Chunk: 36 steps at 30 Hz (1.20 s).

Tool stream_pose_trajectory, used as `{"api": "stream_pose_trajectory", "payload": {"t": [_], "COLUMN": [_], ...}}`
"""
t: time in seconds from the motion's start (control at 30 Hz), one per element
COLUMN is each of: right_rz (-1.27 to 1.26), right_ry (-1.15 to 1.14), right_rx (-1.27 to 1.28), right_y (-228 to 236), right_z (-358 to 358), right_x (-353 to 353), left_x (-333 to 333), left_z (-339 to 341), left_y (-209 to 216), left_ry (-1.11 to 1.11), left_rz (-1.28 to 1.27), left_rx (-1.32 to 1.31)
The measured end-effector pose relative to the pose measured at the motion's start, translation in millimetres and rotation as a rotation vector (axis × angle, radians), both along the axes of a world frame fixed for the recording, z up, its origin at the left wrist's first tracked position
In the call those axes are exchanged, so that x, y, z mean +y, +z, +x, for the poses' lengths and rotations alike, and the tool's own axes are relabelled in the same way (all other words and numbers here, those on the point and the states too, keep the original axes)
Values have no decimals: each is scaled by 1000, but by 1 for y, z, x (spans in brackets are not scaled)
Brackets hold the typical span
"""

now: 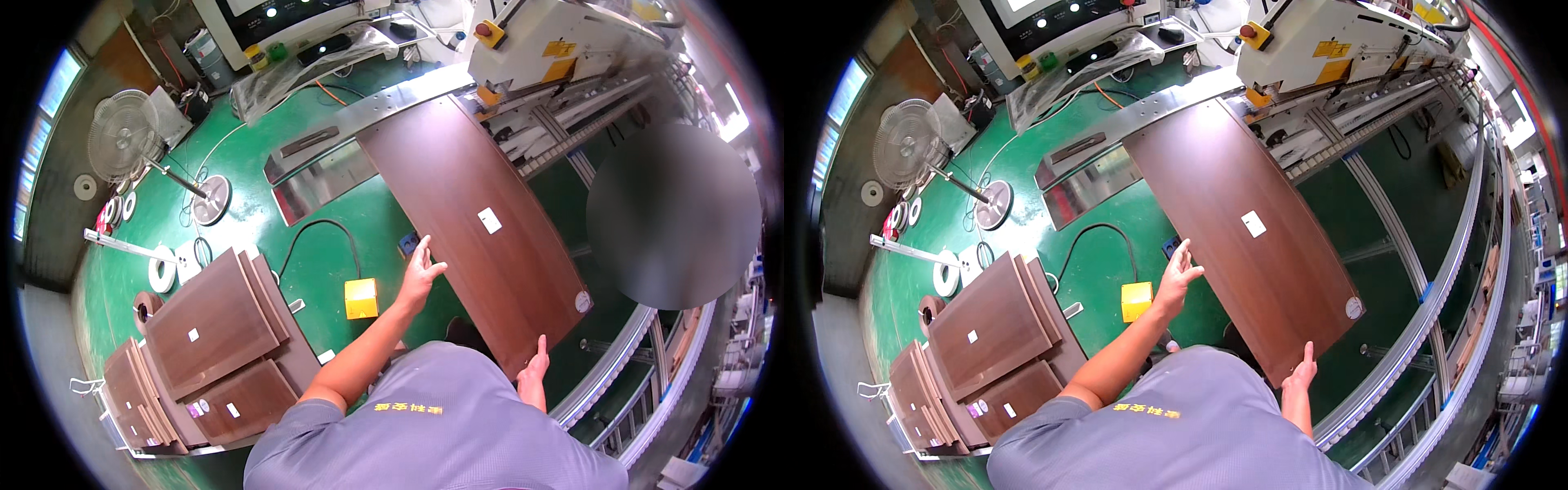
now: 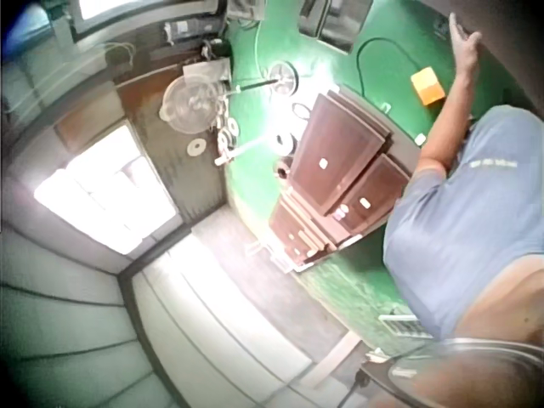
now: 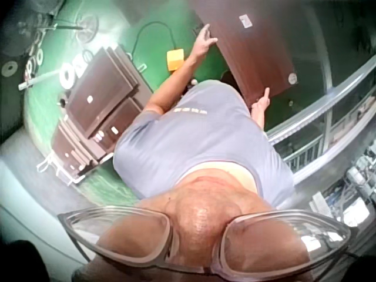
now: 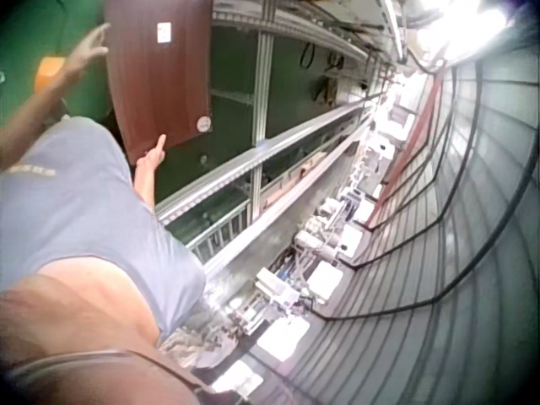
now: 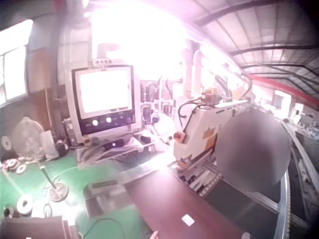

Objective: The person picks up wooden panels from a stack, handles them one at a time, and feeds them into an industrial edge-banding machine.

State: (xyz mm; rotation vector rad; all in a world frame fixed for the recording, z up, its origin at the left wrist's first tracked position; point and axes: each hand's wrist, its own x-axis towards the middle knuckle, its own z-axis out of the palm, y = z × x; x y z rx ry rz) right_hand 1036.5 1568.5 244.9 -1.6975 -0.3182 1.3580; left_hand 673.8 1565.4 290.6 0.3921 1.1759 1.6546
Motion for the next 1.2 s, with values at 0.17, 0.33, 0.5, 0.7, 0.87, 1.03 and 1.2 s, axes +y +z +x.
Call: {"api": "stream_pose_trajectory", "payload": {"t": [0.17, 0.33, 0.5, 0.7, 0.87, 1.03, 1.2], "right_rz": [38, 29, 25, -5, -23, -78, -41], "right_ry": [62, 100, 97, 97, 126, 242, 107], "right_rx": [-7, 70, 104, 104, 142, 181, -4], "right_y": [-11, -14, -1, -9, -29, -8, -55], "right_z": [21, 45, 59, 86, 121, 122, 167], "right_x": [38, 82, 142, 210, 275, 332, 344], "left_x": [24, 67, 124, 197, 249, 257, 119], "left_z": [5, 13, 34, 63, 70, 56, 21], "left_y": [-4, -8, 5, -10, -10, -39, -14], "left_ry": [-111, -182, -229, -293, -351, -372, -403], "left_rz": [33, 62, 51, -1, 50, 147, -8], "left_rx": [-26, -57, -45, 30, 152, 137, -30]}}
